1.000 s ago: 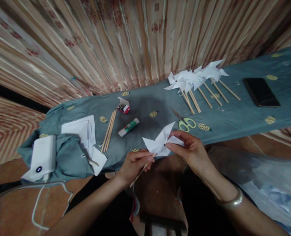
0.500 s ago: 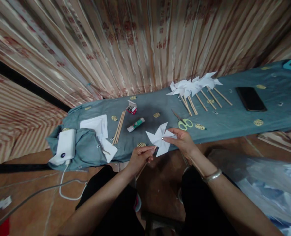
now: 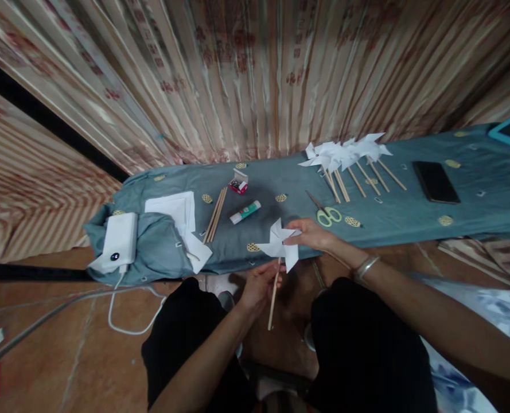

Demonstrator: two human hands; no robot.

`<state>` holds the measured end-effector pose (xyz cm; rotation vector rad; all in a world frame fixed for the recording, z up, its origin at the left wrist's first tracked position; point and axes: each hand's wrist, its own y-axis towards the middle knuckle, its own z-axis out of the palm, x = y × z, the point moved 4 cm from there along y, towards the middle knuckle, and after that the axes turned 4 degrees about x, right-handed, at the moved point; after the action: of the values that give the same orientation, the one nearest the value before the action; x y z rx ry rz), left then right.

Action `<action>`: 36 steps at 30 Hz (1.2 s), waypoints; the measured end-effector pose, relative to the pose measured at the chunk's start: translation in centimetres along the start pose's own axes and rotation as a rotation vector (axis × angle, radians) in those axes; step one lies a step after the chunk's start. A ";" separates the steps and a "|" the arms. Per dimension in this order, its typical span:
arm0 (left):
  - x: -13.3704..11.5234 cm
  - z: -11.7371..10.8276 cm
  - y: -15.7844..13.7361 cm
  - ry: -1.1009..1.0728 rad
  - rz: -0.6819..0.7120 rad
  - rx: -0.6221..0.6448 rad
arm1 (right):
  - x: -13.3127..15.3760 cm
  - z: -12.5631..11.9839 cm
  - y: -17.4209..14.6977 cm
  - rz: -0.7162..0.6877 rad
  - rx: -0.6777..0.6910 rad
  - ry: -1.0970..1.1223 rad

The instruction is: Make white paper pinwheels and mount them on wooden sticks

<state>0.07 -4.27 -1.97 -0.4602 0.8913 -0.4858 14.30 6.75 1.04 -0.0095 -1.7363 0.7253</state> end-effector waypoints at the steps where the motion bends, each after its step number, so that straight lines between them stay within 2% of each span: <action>1: -0.1 0.0 0.1 -0.021 -0.006 0.006 | 0.4 -0.1 0.4 -0.002 0.012 -0.043; 8: 0.2 -0.2 0.9 -0.098 -0.038 0.025 | 2.1 -0.4 2.9 -0.017 0.125 -0.345; 15: 0.9 -0.3 1.2 -0.127 -0.073 0.011 | 2.7 -0.3 3.8 -0.021 0.235 -0.575; 22: 1.1 -0.3 1.3 -0.129 -0.085 0.008 | 2.5 -0.4 4.3 -0.031 0.301 -0.585; 36: 1.3 -0.5 1.7 -0.112 -0.097 -0.022 | 3.8 0.2 4.3 0.127 0.307 -0.824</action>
<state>0.70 -3.81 -4.04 -0.5469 0.7695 -0.5342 11.36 11.54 2.32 0.4490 -2.3880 1.1910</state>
